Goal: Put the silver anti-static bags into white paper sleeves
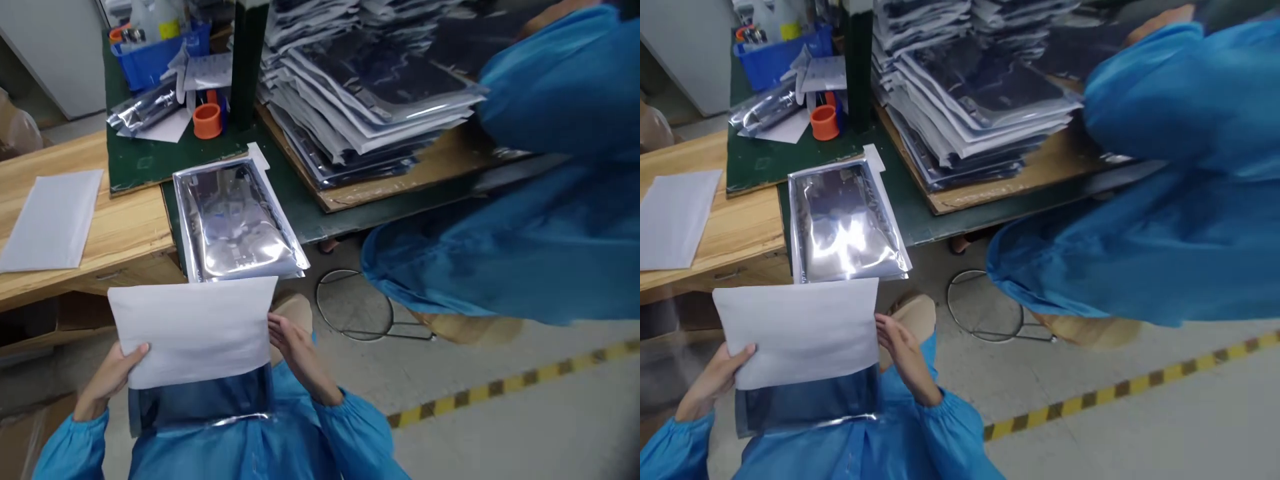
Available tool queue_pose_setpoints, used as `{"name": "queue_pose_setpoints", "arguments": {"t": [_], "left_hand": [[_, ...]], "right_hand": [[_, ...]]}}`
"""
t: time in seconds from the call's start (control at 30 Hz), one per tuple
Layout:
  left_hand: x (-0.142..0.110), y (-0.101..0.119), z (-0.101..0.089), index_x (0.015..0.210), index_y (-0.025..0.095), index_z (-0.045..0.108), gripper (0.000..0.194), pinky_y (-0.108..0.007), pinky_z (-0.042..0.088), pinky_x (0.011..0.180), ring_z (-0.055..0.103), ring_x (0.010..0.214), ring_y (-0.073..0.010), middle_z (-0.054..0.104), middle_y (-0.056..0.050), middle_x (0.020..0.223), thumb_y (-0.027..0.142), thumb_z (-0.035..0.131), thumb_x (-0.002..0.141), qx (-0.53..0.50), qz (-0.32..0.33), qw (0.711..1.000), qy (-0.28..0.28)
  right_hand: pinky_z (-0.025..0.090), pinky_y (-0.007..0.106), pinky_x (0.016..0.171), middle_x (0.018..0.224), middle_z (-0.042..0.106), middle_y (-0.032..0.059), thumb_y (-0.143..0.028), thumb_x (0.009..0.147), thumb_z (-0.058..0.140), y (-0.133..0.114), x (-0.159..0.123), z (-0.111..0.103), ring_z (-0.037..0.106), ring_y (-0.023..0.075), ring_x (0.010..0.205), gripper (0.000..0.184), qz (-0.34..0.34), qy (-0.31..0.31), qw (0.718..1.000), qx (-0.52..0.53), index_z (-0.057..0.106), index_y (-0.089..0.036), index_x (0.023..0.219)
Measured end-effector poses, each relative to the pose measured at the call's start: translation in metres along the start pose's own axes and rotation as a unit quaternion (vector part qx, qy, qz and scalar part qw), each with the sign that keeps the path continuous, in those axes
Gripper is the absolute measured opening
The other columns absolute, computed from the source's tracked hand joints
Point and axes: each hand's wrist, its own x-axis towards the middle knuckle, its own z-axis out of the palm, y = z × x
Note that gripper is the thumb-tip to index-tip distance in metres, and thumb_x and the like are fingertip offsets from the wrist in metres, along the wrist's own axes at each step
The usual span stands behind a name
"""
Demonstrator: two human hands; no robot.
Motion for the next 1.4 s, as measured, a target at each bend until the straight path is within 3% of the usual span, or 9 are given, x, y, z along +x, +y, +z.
{"name": "queue_pose_setpoints", "arguments": {"t": [0.13,0.33,0.57,0.8,0.9,1.07,1.27,1.33,1.4], "left_hand": [[0.022,-0.033,0.014,0.098,0.013,0.064,0.066,-0.041,0.055,0.085,0.067,0.096,-0.0333,0.074,-0.014,0.095,0.049,0.087,0.047,-0.025,-0.009,0.999,0.019],[0.022,-0.074,0.028,0.095,0.011,0.065,0.043,-0.04,0.054,0.086,0.068,0.096,-0.0316,0.074,-0.015,0.089,0.039,0.08,0.066,-0.032,-0.049,0.998,0.028],[0.011,-0.092,0.033,0.094,0.014,0.066,0.048,-0.043,0.05,0.093,0.066,0.102,-0.0321,0.074,-0.013,0.091,0.04,0.085,0.058,-0.024,-0.083,0.996,0.016],[-0.031,-0.111,0.025,0.095,0.015,0.067,0.055,-0.038,0.052,0.09,0.067,0.099,-0.0312,0.073,-0.012,0.097,0.051,0.082,0.057,-0.029,-0.168,0.985,-0.011],[-0.041,-0.11,0.019,0.102,0.016,0.067,0.057,-0.035,0.053,0.087,0.065,0.102,-0.0296,0.071,-0.011,0.104,0.047,0.084,0.057,-0.064,-0.171,0.983,-0.002],[-0.031,-0.095,0.004,0.105,0.018,0.066,0.06,-0.032,0.057,0.066,0.068,0.092,-0.029,0.07,-0.011,0.106,0.033,0.088,0.051,-0.058,-0.182,0.981,-0.04],[-0.009,-0.074,0.015,0.081,0.017,0.07,0.035,-0.035,0.056,0.071,0.069,0.085,-0.0297,0.073,-0.01,0.085,0.037,0.083,0.054,-0.051,-0.173,0.983,0.016],[-0.016,-0.073,0.001,0.078,0.019,0.071,0.035,-0.036,0.057,0.071,0.069,0.082,-0.0303,0.074,-0.008,0.08,0.037,0.084,0.051,-0.043,-0.161,0.986,0.023],[-0.035,-0.075,-0.036,0.075,0.023,0.07,0.037,-0.038,0.058,0.067,0.07,0.076,-0.0324,0.073,-0.006,0.073,0.042,0.085,0.046,-0.028,-0.162,0.984,0.063]], "right_hand": [[0.052,0.037,0.081,0.087,0.079,0.0067,-0.047,0.065,0.078,0.029,0.004,0.012,0.07,0.0234,0.082,0.043,-0.01,0.056,0.998,-0.012,0.075,-0.018,0.096],[0.052,0.038,0.083,0.083,0.08,0.0059,-0.045,0.062,0.079,0.048,-0.01,-0.005,0.07,0.0243,0.084,0.036,-0.021,0.15,0.988,-0.012,0.077,-0.017,0.085],[0.052,0.04,0.086,0.083,0.08,0.0059,-0.051,0.063,0.077,0.061,-0.03,-0.019,0.07,0.0256,0.085,0.04,0.023,0.178,0.983,-0.027,0.077,-0.018,0.085],[0.052,0.036,0.072,0.069,0.078,0.0034,-0.045,0.061,0.082,0.069,-0.068,-0.041,0.069,0.0243,0.07,0.036,0.098,0.13,0.984,-0.077,0.078,-0.017,0.083],[0.054,0.034,0.069,0.078,0.078,0.0027,-0.047,0.068,0.076,0.065,-0.072,-0.04,0.069,0.0226,0.073,0.036,0.114,0.094,0.987,-0.069,0.076,-0.018,0.09],[0.053,0.026,0.055,0.075,0.075,-0.0008,-0.032,0.067,0.081,0.04,-0.055,-0.023,0.068,0.0161,0.057,0.057,0.152,-0.051,0.987,-0.023,0.06,-0.02,0.119],[0.053,0.025,0.053,0.063,0.074,-0.0013,-0.022,0.068,0.073,0.022,-0.055,-0.013,0.071,0.0176,0.054,0.059,0.214,-0.201,0.956,-0.019,0.056,-0.018,0.124],[0.052,0.025,0.051,0.063,0.075,-0.0009,-0.026,0.072,0.07,0.027,-0.062,-0.018,0.071,0.0182,0.052,0.061,0.231,-0.247,0.941,-0.016,0.052,-0.021,0.13],[0.051,0.025,0.05,0.075,0.078,0.0026,-0.034,0.076,0.069,0.035,-0.068,-0.024,0.07,0.0169,0.051,0.053,0.219,-0.264,0.939,-0.022,0.056,-0.023,0.126]]}}
